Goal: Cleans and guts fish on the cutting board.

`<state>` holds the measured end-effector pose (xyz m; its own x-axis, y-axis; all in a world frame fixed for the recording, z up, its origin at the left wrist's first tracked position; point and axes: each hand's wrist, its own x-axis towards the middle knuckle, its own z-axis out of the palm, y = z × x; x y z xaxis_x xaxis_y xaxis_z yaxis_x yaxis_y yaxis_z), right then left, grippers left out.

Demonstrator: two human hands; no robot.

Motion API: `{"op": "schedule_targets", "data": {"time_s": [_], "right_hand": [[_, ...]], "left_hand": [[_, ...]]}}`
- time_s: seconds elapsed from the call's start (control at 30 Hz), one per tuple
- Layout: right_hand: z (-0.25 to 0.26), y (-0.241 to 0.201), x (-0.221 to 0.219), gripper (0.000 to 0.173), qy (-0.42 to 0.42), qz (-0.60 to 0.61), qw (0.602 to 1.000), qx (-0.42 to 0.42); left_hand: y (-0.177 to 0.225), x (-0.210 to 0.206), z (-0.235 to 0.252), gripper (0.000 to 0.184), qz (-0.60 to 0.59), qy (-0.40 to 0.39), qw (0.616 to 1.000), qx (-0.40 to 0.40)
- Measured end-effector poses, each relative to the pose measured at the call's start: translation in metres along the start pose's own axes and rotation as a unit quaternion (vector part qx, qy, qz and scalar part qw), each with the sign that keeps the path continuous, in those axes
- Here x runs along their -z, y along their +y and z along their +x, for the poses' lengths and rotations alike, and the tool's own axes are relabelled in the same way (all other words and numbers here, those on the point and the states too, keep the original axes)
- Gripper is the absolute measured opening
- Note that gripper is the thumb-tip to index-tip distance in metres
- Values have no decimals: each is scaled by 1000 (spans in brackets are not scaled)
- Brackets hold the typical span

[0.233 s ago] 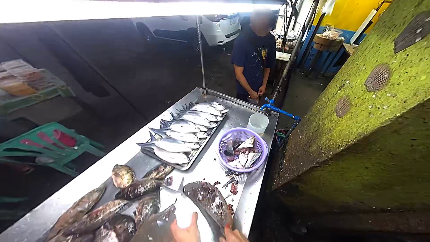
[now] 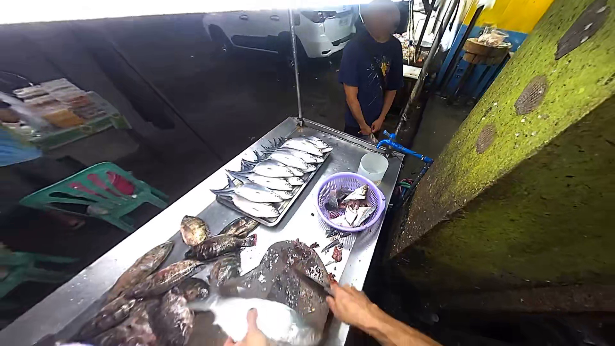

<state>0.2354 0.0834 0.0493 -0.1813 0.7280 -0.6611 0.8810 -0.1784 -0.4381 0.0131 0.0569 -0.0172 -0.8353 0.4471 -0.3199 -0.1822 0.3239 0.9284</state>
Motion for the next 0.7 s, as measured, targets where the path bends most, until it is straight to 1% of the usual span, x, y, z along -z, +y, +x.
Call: {"op": "schedule_targets", "data": {"time_s": [0.03,0.07,0.1,0.13,0.17,0.2,0.23,0.27,0.3,0.33,0.37,0.43,0.5,0.57,0.63,0.7], "right_hand": [[4,7,7,52,33,10,999,-12],[3,13,11,52,62,25,997,-22],[0,15,12,52,80,50,995,-26],[-2,17,12,51,94,81,992,-22],[-1,17,13,50,103,104,989,-11],[0,19,14,49,109,118,987,5],[0,23,12,48,108,125,986,17],[-3,27,7,48,98,121,987,25],[-5,28,1,48,82,111,990,29],[-10,27,-6,48,62,101,993,27],[-18,25,-14,50,46,96,994,21],[-33,23,-21,52,57,112,992,10],[-40,31,-23,51,67,149,986,10],[-40,42,-27,48,50,173,983,17],[-31,48,-25,48,38,155,987,23],[-17,56,-19,48,13,134,991,18]], "left_hand": [[1,6,-5,72,-73,3,997,39],[1,15,-15,63,-120,5,989,81],[1,28,-27,50,-128,7,985,117],[-1,41,-34,36,-105,-12,984,143],[-2,57,-40,30,-67,-58,984,151],[-4,69,-43,25,-4,-104,988,116],[-7,82,-44,21,88,-141,986,34],[-6,93,-43,21,188,-165,966,-64],[0,98,-36,25,275,-182,932,-148],[6,99,-24,32,350,-196,892,-208],[12,95,-10,41,408,-214,851,-251],[21,68,21,57,477,-280,776,-303],[26,33,43,69,523,-362,707,-310],[29,15,49,77,582,-421,641,-272],[38,11,43,89,639,-427,591,-245],[38,15,34,90,672,-425,557,-240]]}}
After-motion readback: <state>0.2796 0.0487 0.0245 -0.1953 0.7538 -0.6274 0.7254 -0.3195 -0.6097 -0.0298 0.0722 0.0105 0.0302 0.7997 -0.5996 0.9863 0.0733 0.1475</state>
